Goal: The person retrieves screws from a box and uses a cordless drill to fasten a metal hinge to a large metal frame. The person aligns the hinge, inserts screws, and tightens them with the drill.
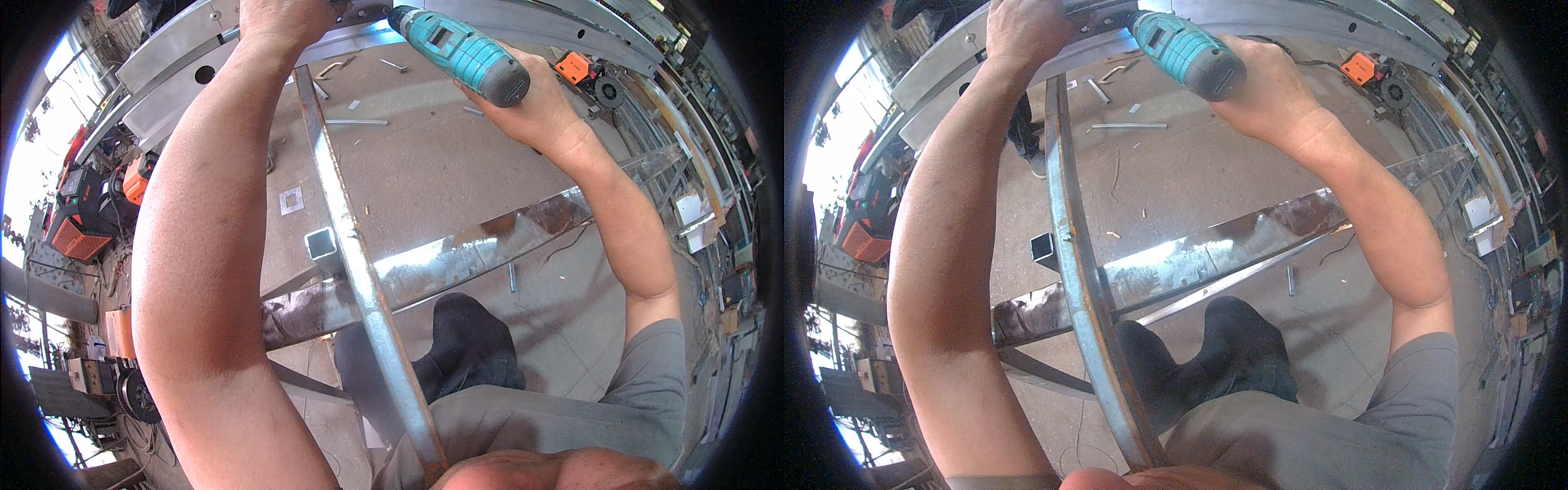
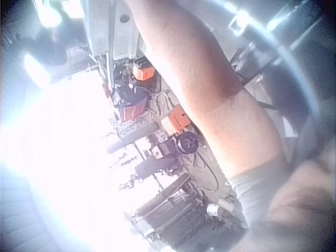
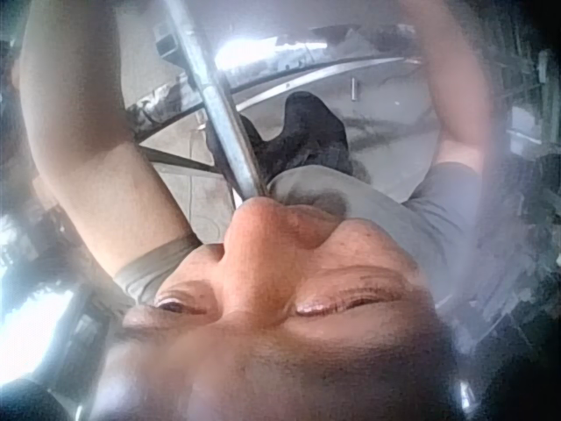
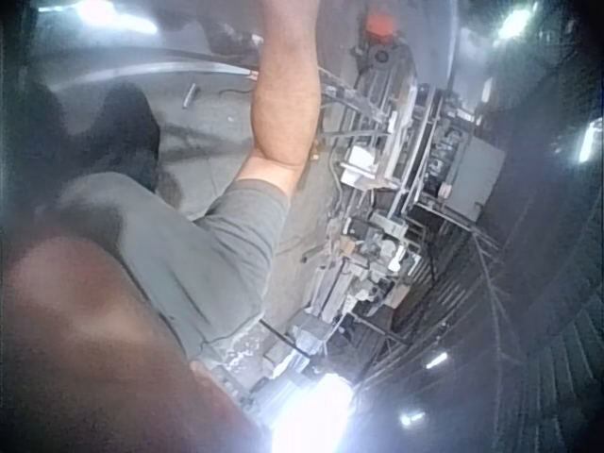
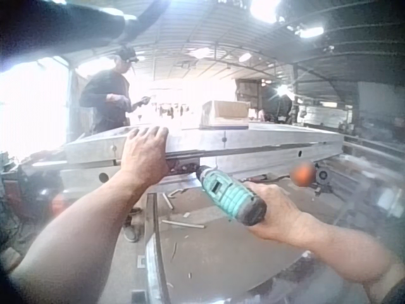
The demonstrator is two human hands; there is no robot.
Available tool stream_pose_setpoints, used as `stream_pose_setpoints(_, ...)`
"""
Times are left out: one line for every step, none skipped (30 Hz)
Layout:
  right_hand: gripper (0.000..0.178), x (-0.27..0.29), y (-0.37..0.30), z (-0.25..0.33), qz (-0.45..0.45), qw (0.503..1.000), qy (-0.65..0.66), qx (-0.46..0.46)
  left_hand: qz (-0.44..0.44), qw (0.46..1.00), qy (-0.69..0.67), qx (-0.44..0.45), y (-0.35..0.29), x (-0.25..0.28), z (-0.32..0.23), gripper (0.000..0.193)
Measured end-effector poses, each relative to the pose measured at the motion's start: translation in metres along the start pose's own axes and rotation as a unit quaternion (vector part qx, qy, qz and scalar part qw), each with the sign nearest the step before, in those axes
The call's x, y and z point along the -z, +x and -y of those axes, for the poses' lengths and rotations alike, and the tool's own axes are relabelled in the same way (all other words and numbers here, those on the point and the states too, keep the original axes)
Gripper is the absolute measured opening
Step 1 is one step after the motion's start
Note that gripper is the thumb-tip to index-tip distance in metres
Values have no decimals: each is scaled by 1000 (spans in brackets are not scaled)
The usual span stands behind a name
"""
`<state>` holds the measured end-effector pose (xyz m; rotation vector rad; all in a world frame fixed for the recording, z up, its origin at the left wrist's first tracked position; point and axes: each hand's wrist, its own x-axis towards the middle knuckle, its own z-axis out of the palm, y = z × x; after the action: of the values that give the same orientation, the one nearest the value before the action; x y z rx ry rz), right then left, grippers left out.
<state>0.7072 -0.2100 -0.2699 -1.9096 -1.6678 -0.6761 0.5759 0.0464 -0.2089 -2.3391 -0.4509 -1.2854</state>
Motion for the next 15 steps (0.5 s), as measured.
stream_pose_setpoints(23,0,0,0,-4,1000,5,2,1,1000,4,2,0,0,0,56)
stream_pose_setpoints(22,0,1,0,-8,1000,6,5,3,1000,8,4,1,1,-1,56)
stream_pose_setpoints(23,0,0,0,-10,1000,1,6,3,1000,13,6,1,1,-1,56)
stream_pose_setpoints(25,1,0,0,-11,1000,-9,9,5,1000,9,8,1,1,-2,56)
stream_pose_setpoints(26,1,-1,0,-13,1000,-18,12,8,1000,6,9,1,1,-2,56)
stream_pose_setpoints(27,1,0,1,-16,1000,-16,13,10,1000,3,11,1,1,-2,56)
stream_pose_setpoints(29,0,0,1,-19,1000,-14,15,9,1000,2,9,0,1,-2,56)
stream_pose_setpoints(30,0,0,0,-22,999,-15,18,8,1000,2,7,0,1,-1,56)
stream_pose_setpoints(30,0,-1,0,-23,999,-15,17,7,1000,1,5,0,1,-1,56)
stream_pose_setpoints(31,0,-1,-1,-24,999,-18,19,2,1000,4,2,0,0,-1,55)
stream_pose_setpoints(32,-1,-2,-1,-25,999,-21,20,-2,1000,8,-1,0,0,0,55)
stream_pose_setpoints(32,-1,-2,-2,-27,999,-19,25,-7,1000,12,-4,0,-1,0,55)
stream_pose_setpoints(32,-2,-3,-3,-28,999,-17,31,-7,1000,11,-4,0,-2,0,54)
stream_pose_setpoints(32,-2,-3,-4,-30,999,-14,36,-8,1000,10,-4,0,-2,0,54)
stream_pose_setpoints(33,-2,-3,-4,-30,999,-27,35,-8,1000,10,-4,0,-2,0,53)
